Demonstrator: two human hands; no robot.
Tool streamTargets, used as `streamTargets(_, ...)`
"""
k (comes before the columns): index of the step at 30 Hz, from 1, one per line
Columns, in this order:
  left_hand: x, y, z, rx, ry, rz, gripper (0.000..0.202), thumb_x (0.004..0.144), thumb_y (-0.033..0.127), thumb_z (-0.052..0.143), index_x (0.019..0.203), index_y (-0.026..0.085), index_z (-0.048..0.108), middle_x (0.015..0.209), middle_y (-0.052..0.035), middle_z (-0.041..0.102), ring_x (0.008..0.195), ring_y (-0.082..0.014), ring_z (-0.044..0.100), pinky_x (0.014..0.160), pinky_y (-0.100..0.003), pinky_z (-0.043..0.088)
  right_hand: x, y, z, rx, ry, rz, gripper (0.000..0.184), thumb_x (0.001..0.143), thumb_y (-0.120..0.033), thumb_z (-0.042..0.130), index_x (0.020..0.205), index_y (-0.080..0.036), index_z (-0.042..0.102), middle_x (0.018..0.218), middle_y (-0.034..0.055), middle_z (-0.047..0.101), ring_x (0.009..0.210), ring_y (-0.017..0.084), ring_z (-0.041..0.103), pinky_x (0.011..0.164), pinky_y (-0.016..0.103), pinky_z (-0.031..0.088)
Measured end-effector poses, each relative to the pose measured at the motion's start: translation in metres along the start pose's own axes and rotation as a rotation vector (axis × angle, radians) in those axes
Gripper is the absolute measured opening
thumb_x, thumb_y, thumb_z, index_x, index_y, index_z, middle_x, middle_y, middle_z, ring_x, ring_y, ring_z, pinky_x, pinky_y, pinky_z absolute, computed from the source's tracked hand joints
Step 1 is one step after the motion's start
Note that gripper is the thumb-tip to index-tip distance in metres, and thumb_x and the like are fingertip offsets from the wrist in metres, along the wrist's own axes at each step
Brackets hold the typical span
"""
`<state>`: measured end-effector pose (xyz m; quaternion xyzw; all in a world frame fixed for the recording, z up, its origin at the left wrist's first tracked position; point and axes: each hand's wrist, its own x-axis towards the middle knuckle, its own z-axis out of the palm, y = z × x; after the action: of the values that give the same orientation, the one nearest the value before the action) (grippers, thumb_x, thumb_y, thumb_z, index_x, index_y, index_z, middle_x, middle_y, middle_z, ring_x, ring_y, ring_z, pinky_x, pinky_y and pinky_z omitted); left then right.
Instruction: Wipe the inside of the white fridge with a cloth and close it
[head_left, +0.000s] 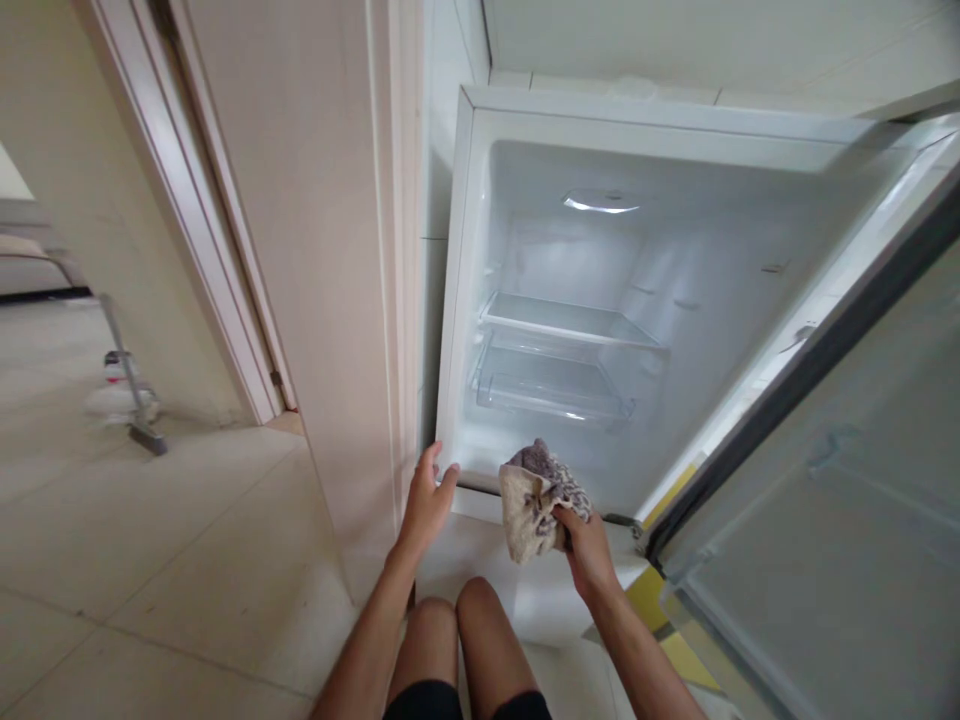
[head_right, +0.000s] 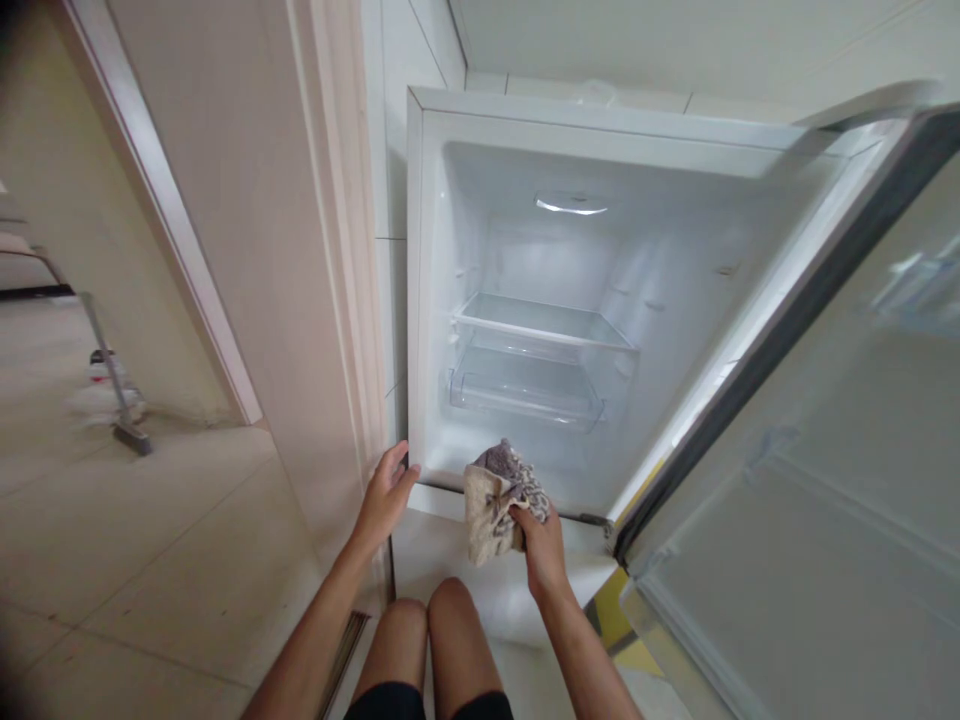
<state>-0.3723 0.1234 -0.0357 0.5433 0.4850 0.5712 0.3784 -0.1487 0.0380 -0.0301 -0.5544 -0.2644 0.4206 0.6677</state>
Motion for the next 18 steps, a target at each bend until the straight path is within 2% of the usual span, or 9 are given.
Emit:
streamTargets(5, 0.063, 0.005, 0.022, 0.083, 0.156, 0.088, 0.064, 0.088, 0.04, 0.064, 0.144, 0.016, 0.046, 0.156, -0.0215, 0.046, 0.145, -0.0345, 0.046, 0.12, -0.055, 0.037, 0.032, 0.011, 0.006, 0.025, -0.068, 0.032, 0.048, 0.051, -0.037, 0.079, 0.095, -0.017, 0.072, 0.096, 0.0057, 0.078, 0.088, 0.025, 0.068, 0.077, 0.033, 0.052)
streamTargets(9, 0.105, 0.018, 0.037, 0.165, 0.261, 0.215, 0.076, 0.082, 0.039, 0.071, 0.148, 0.016, 0.042, 0.157, -0.0214, 0.044, 0.149, -0.0335, 0.04, 0.123, -0.052, 0.032, 0.059, 0.022, 0.015, 0.111, -0.017, 0.046, 0.053, 0.05, -0.038, 0.081, 0.099, -0.017, 0.073, 0.095, 0.0046, 0.078, 0.091, 0.026, 0.069, 0.081, 0.034, 0.052)
streamTargets(14, 0.146, 0.04, 0.046, 0.191, 0.275, 0.28, 0.081, 0.073, 0.038, 0.081, 0.142, 0.014, 0.046, 0.147, -0.0192, 0.056, 0.138, -0.0307, 0.053, 0.119, -0.047, 0.04, 0.083, 0.032, 0.038, 0.159, -0.04, 0.058, 0.051, 0.052, -0.037, 0.081, 0.099, -0.018, 0.073, 0.095, 0.0038, 0.078, 0.089, 0.025, 0.07, 0.08, 0.034, 0.054)
streamTargets(18, 0.156, 0.046, 0.05, 0.117, 0.32, 0.244, 0.056, 0.074, 0.037, 0.078, 0.123, 0.016, 0.06, 0.123, -0.0128, 0.071, 0.113, -0.0266, 0.068, 0.105, -0.043, 0.051, 0.104, 0.047, 0.072, 0.179, -0.13, 0.089, 0.051, 0.055, -0.038, 0.08, 0.102, -0.019, 0.07, 0.098, 0.0038, 0.078, 0.091, 0.025, 0.071, 0.084, 0.036, 0.055)
